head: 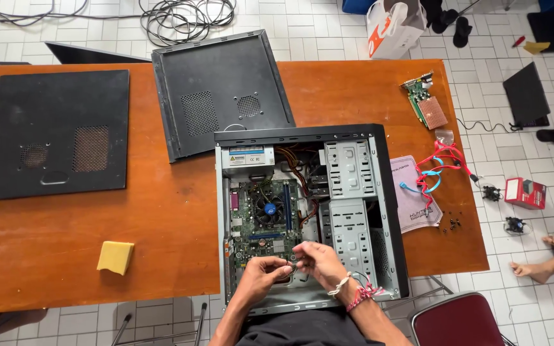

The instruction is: Connecting internal cables and wires to the motherboard headers inside a desktop computer case

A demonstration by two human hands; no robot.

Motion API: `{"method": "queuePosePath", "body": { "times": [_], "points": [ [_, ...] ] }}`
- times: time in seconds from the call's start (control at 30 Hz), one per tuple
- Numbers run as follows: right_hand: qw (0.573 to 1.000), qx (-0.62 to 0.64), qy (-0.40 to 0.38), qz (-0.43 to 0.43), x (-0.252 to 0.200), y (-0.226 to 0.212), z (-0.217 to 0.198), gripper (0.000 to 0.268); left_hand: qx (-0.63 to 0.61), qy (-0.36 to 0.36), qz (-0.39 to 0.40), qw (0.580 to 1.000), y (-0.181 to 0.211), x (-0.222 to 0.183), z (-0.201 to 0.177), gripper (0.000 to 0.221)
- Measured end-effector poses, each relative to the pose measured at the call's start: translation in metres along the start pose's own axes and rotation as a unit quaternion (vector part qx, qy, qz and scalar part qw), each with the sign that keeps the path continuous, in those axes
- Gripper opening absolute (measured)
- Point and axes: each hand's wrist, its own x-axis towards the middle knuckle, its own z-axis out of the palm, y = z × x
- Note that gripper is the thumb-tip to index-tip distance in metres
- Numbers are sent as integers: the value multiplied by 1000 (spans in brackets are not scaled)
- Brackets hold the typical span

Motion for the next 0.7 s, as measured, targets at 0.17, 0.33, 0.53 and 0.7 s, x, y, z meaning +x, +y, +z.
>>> {"method": "queuePosePath", "body": {
  "times": [0.17,0.33,0.53,0.7],
  "points": [
    [998,26,40,-27,-15,-14,-3,28,-18,11,-15,1000,1,0,0,21],
    [997,-66,28,-21,-3,11,-12,19,-6,0,-9,1000,4,-1,1,20],
    [977,-213,-17,12,-23,11,13,31,124,-9,-25,992,0,0,1,11],
    [970,-244,-3,14,-36,-6,21,22,162,-9,-44,986,8,-4,3,12]
  ]
}}
